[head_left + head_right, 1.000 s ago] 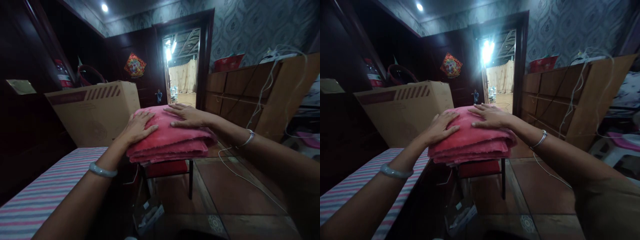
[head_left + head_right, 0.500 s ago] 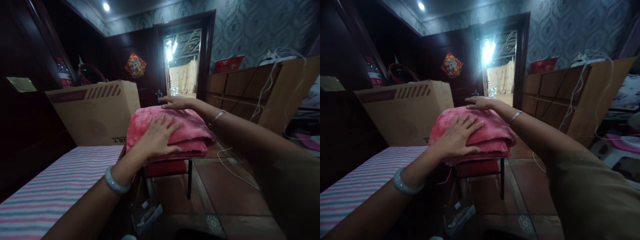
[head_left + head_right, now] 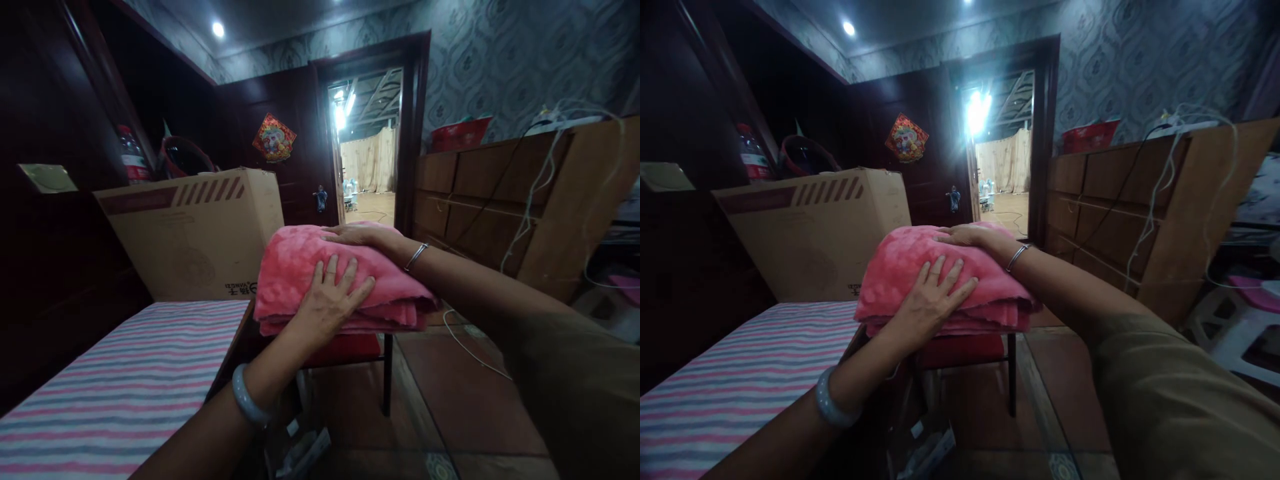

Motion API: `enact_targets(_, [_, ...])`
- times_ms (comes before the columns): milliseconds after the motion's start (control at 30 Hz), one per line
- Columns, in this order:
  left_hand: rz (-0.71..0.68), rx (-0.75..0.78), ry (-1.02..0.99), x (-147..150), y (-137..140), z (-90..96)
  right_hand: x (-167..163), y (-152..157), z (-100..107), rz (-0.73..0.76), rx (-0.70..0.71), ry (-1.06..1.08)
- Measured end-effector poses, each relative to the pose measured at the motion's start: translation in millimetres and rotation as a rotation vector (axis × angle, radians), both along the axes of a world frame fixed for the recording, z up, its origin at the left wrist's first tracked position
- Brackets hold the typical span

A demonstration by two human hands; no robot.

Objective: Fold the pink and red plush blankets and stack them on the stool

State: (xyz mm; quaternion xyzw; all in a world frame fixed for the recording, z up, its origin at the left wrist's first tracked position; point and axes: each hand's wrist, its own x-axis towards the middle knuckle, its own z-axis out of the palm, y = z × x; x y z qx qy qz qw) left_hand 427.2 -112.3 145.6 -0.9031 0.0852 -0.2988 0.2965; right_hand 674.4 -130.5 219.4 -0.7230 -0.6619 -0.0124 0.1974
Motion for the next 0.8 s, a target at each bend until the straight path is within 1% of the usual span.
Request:
enact_targets(100, [0.002,-0.021,0.015,-2,-1,2.4,-7,-3,4,-0.037,-0.066,0.058])
enact_targets(267, [-0.046,-0.110,0.087,-16,-2,9.2,-15,-12,11,-0.018,-0.022,0.045])
enact_targets(400, [-0.075,-0.115,0.112,-31,0,10.6,-14,-14,19,0.004,0.005,-0.002])
enact_targets(533, [-0.090,-0.090,0.086,-48,3,9.8,-17,-16,28,-0.005,0.014,-0.041])
enact_targets(633, [-0.079,-0.074,0.028,-58,6,12.0,-24,-20,30,0.009,0.003,-0.063])
enact_targets(800, [-0.041,-0.119,-0.068,-72,18,17.8,-30,-29,29,0.018,0.013,-0.074])
